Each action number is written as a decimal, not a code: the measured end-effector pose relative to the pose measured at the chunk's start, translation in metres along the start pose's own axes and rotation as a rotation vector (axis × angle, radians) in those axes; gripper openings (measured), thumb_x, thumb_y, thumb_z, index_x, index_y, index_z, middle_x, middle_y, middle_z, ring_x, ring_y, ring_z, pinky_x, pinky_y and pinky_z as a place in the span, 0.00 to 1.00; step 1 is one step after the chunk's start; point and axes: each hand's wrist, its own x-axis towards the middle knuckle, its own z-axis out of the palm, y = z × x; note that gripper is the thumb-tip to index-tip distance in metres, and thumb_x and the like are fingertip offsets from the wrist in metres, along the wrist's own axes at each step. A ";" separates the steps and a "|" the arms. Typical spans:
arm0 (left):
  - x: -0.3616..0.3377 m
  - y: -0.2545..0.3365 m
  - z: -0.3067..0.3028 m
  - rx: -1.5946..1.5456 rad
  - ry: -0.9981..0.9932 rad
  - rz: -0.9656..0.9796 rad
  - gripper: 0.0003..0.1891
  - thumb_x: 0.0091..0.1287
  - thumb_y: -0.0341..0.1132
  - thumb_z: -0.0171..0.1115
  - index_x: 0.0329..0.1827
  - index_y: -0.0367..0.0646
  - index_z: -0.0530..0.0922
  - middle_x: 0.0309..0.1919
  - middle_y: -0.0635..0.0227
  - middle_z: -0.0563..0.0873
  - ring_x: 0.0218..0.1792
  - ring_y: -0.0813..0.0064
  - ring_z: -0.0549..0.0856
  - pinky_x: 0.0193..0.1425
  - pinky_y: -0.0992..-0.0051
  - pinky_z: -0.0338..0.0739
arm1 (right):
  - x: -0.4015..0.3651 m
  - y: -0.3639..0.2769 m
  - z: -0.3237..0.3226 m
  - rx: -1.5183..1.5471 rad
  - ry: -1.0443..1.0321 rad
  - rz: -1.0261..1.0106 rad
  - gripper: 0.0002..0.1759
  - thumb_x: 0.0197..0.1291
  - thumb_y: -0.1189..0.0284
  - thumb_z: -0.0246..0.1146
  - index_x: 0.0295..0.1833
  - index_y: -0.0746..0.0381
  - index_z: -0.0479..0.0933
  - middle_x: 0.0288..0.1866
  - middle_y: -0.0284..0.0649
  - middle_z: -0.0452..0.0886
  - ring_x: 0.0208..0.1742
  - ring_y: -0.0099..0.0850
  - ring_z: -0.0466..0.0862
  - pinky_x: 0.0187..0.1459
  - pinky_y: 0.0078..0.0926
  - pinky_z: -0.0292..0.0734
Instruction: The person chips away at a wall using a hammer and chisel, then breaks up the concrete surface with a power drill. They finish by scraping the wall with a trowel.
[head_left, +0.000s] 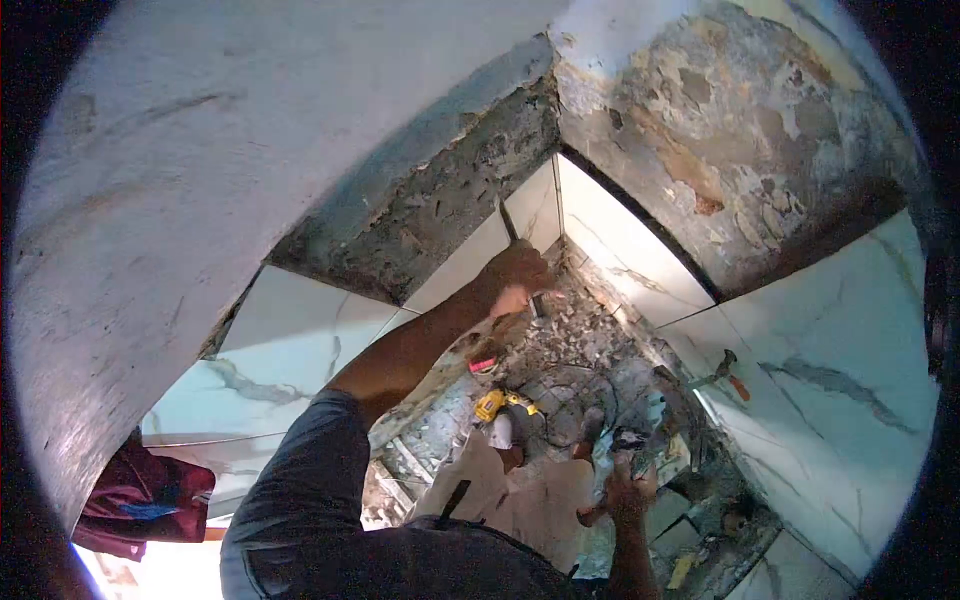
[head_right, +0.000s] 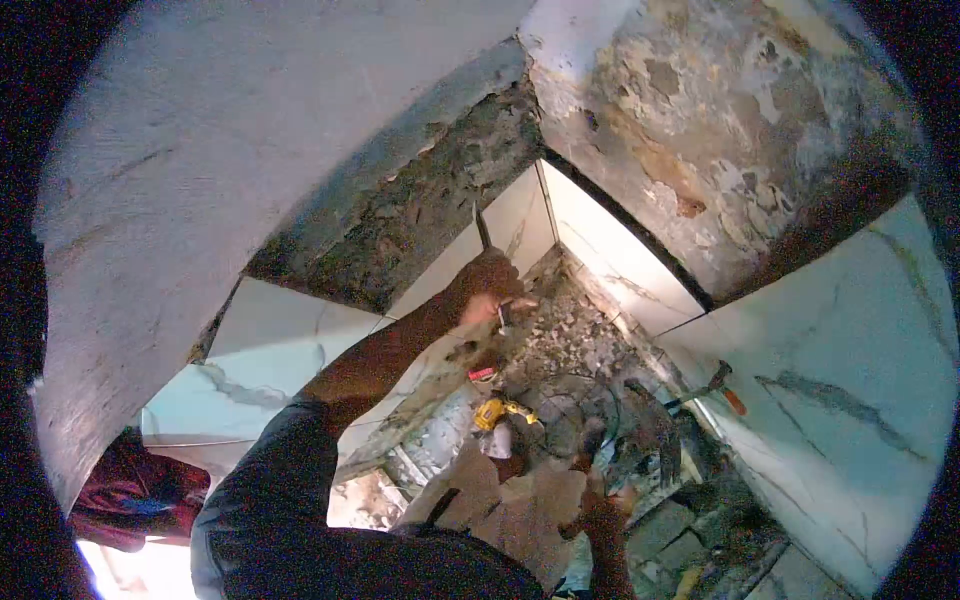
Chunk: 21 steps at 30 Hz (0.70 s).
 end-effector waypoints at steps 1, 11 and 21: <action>0.000 0.005 -0.004 0.398 -0.016 0.073 0.10 0.55 0.41 0.58 0.41 0.57 0.77 0.27 0.70 0.76 0.34 0.67 0.77 0.46 0.64 0.67 | 0.000 0.008 -0.002 -0.398 -0.027 -0.189 0.10 0.63 0.67 0.55 0.36 0.63 0.66 0.17 0.33 0.70 0.14 0.26 0.68 0.17 0.24 0.65; -0.066 0.087 0.032 1.329 -0.178 -0.331 0.15 0.54 0.47 0.57 0.17 0.49 0.70 0.17 0.63 0.73 0.27 0.61 0.77 0.34 0.62 0.68 | -0.006 0.026 -0.006 0.098 0.004 -0.256 0.11 0.59 0.68 0.60 0.33 0.62 0.67 0.17 0.33 0.70 0.14 0.24 0.70 0.16 0.24 0.65; -0.110 0.181 0.154 0.371 0.284 -0.463 0.47 0.52 0.58 0.61 0.67 0.38 0.52 0.60 0.50 0.63 0.62 0.54 0.63 0.66 0.62 0.54 | 0.006 -0.084 -0.027 -0.375 -0.140 -0.633 0.19 0.57 0.59 0.58 0.35 0.67 0.72 0.20 0.39 0.75 0.17 0.30 0.73 0.23 0.29 0.70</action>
